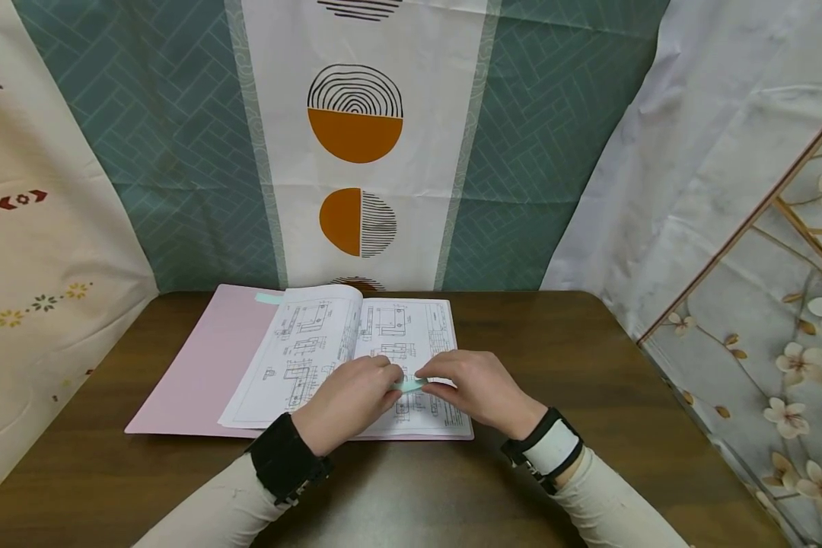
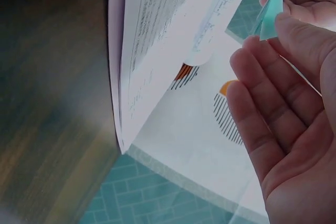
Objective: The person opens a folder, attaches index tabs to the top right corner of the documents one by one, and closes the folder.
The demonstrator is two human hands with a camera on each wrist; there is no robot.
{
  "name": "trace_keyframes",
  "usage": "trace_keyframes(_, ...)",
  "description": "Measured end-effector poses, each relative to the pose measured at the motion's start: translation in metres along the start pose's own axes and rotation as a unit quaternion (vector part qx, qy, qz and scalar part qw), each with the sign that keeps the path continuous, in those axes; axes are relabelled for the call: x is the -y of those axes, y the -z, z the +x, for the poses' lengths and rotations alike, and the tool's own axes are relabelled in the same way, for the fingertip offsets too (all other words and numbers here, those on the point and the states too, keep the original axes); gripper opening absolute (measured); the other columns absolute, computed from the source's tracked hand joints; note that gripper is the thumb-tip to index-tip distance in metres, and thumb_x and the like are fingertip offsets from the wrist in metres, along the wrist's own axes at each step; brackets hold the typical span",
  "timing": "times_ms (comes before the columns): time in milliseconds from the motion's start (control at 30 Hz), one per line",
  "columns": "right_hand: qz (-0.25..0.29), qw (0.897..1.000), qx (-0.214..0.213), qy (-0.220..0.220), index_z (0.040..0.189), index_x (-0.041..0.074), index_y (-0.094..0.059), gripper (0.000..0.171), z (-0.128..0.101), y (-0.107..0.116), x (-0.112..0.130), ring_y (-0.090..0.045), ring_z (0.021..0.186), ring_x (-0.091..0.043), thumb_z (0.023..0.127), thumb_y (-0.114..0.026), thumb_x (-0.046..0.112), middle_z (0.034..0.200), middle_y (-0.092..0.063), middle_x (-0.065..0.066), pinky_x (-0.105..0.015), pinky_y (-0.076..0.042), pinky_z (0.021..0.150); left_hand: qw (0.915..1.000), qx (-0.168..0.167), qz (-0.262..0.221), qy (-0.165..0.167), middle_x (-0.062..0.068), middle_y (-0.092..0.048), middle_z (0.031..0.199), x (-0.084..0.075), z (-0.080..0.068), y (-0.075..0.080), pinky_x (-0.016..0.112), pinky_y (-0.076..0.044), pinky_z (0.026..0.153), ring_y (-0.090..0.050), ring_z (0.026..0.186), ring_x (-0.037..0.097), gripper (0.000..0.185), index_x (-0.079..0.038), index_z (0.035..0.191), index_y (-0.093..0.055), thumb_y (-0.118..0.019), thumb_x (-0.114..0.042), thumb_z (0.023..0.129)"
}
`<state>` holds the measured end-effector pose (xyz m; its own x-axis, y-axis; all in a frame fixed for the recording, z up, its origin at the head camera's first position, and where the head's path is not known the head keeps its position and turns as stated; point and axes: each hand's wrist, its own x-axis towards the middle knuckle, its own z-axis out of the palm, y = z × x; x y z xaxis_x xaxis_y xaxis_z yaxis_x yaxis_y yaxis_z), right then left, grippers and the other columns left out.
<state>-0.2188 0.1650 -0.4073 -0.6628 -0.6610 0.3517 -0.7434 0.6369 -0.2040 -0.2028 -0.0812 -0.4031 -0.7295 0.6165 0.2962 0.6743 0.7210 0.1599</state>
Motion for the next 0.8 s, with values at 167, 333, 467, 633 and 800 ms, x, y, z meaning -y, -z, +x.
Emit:
trace_keyframes(167, -0.012, 1.000, -0.006, 0.010, 0.115, 0.019, -0.087, 0.023, 0.000, -0.002, 0.000, -0.076, 0.092, -0.010, 0.093, -0.091, 0.015, 0.109, -0.083, 0.006, -0.030, -0.063, 0.083, 1.0000, -0.003, 0.002, -0.006, 0.001, -0.073, 0.095, 0.000, -0.001, -0.002, 0.034, -0.058, 0.077, -0.066, 0.082, 0.016, 0.018, -0.010, 0.109, -0.081, -0.090, -0.018, 0.096)
trace_keyframes(333, -0.016, 1.000, -0.016, 0.015, 0.112, 0.019, -0.087, 0.023, 0.000, -0.005, 0.000, -0.075, 0.089, -0.010, 0.091, -0.093, 0.011, 0.104, -0.082, 0.006, -0.030, -0.063, 0.081, 0.9998, -0.006, -0.007, -0.018, 0.001, -0.073, 0.096, -0.002, -0.002, -0.005, 0.034, -0.058, 0.077, -0.067, 0.084, 0.016, 0.010, -0.010, 0.105, -0.081, -0.087, -0.014, 0.097)
trace_keyframes(467, -0.019, 0.999, -0.027, 0.011, 0.111, 0.018, -0.087, 0.021, -0.001, -0.004, 0.001, -0.075, 0.087, -0.010, 0.091, -0.092, 0.010, 0.103, -0.082, 0.007, -0.030, -0.062, 0.079, 0.9996, -0.001, -0.020, -0.022, 0.002, -0.072, 0.096, -0.003, -0.002, -0.007, 0.034, -0.057, 0.077, -0.068, 0.084, 0.016, 0.012, -0.009, 0.104, -0.081, -0.087, -0.017, 0.097)
trace_keyframes(633, -0.030, 0.999, -0.039, 0.004, 0.111, 0.018, -0.087, 0.022, 0.000, -0.002, 0.002, -0.074, 0.087, -0.011, 0.091, -0.093, 0.011, 0.102, -0.082, 0.007, -0.030, -0.062, 0.077, 0.9994, 0.011, -0.032, -0.005, 0.001, -0.072, 0.098, -0.003, -0.002, -0.010, 0.033, -0.056, 0.078, -0.066, 0.085, 0.015, 0.021, -0.010, 0.108, -0.081, -0.090, -0.023, 0.095)
trace_keyframes(800, -0.038, 0.999, -0.037, 0.001, 0.111, 0.019, -0.087, 0.022, -0.001, -0.001, 0.002, -0.075, 0.088, -0.010, 0.091, -0.093, 0.013, 0.103, -0.082, 0.007, -0.030, -0.062, 0.078, 0.9988, 0.002, -0.048, 0.013, -0.002, -0.071, 0.095, -0.002, -0.001, -0.011, 0.033, -0.055, 0.076, -0.064, 0.083, 0.013, 0.021, -0.011, 0.107, -0.081, -0.093, -0.022, 0.093)
